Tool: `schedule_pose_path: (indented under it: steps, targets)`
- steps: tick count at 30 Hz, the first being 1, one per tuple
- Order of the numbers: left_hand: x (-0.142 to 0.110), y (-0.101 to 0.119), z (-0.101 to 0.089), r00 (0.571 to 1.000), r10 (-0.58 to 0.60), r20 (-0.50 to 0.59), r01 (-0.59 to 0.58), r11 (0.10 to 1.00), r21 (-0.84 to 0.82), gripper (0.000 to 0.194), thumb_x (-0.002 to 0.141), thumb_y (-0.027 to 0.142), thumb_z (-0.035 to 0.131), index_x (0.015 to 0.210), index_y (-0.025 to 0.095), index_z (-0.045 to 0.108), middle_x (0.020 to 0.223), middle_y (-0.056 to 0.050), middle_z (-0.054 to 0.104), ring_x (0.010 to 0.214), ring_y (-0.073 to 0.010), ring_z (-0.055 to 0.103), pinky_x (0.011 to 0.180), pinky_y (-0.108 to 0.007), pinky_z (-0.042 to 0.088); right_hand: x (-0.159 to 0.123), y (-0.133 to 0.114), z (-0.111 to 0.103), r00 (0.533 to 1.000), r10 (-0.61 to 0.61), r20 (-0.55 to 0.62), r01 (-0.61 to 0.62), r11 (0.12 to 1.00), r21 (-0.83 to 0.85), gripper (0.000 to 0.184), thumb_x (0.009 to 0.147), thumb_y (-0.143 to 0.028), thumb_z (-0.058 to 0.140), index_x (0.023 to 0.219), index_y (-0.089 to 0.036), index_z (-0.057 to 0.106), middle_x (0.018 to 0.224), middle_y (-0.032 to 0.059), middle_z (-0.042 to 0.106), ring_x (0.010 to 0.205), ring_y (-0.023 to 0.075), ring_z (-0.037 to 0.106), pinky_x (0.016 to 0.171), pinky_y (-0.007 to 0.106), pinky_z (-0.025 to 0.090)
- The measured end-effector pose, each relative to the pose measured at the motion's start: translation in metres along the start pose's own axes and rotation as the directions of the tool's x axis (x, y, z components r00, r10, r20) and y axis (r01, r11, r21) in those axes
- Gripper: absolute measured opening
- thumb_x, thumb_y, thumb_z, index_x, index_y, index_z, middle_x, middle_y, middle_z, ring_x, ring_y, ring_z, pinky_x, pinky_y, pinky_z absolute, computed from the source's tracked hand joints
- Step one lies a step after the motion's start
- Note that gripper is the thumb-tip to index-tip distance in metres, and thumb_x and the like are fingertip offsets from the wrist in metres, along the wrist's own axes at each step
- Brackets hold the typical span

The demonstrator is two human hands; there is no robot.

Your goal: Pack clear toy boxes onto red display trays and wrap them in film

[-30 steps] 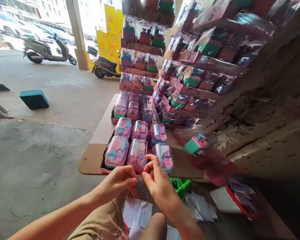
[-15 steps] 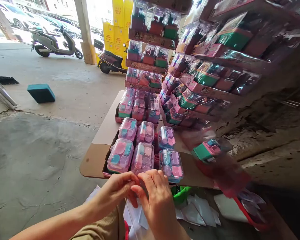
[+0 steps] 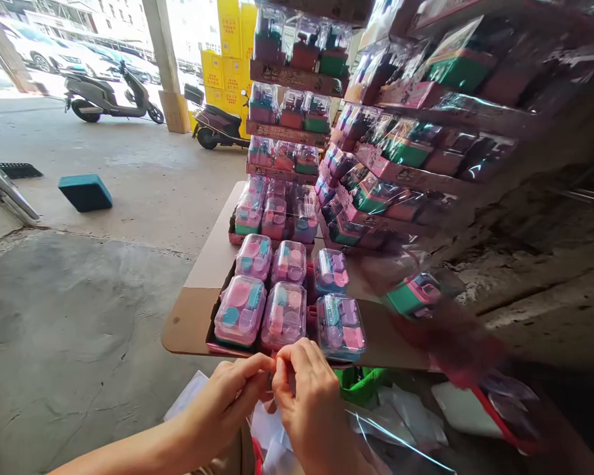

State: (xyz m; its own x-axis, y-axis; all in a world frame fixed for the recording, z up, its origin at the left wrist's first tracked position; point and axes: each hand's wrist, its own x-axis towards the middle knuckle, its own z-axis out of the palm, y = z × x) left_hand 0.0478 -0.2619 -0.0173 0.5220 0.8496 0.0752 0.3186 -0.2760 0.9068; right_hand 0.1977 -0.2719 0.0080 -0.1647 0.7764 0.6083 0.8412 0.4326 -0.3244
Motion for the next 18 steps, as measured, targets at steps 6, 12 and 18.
schedule_pose_path:
  steps: [6,12,18]
  targets:
    - [-0.001,-0.004,0.006,0.999,-0.047,-0.016,0.047,0.998,-0.043,0.026,0.093,0.032,0.036,0.09,0.021,0.06,0.072,0.002,0.068,0.065,-0.0106,0.059,0.064,-0.019,0.043,-0.022,-0.006,0.006,0.994,0.111,-0.008,-0.11,0.992,0.069,0.015,0.089,-0.016,0.041,0.077,-0.021,0.049,0.068,-0.0019,0.052,0.059,0.0105,0.054,0.053,0.02,0.043]
    - [-0.003,-0.005,0.016,0.996,-0.084,-0.031,0.081,0.994,-0.079,0.028,0.092,0.035,0.039,0.075,0.02,0.056,0.068,0.001,0.067,0.061,-0.0105,0.059,0.059,-0.018,0.044,-0.039,-0.021,0.021,0.982,0.118,-0.145,-0.124,0.992,-0.027,0.014,0.09,-0.017,0.042,0.078,-0.021,0.048,0.068,-0.0016,0.052,0.062,0.0114,0.052,0.058,0.021,0.043]
    - [-0.024,-0.019,0.012,0.957,-0.143,-0.252,0.082,0.968,-0.236,0.027,0.094,0.039,0.037,0.081,0.02,0.052,0.07,-0.003,0.072,0.064,-0.0155,0.068,0.062,-0.024,0.052,-0.093,0.039,-0.013,0.838,0.457,-0.298,-0.522,0.83,-0.196,0.014,0.086,-0.03,0.043,0.078,-0.022,0.052,0.067,0.0049,0.057,0.057,0.0185,0.053,0.05,0.03,0.04]
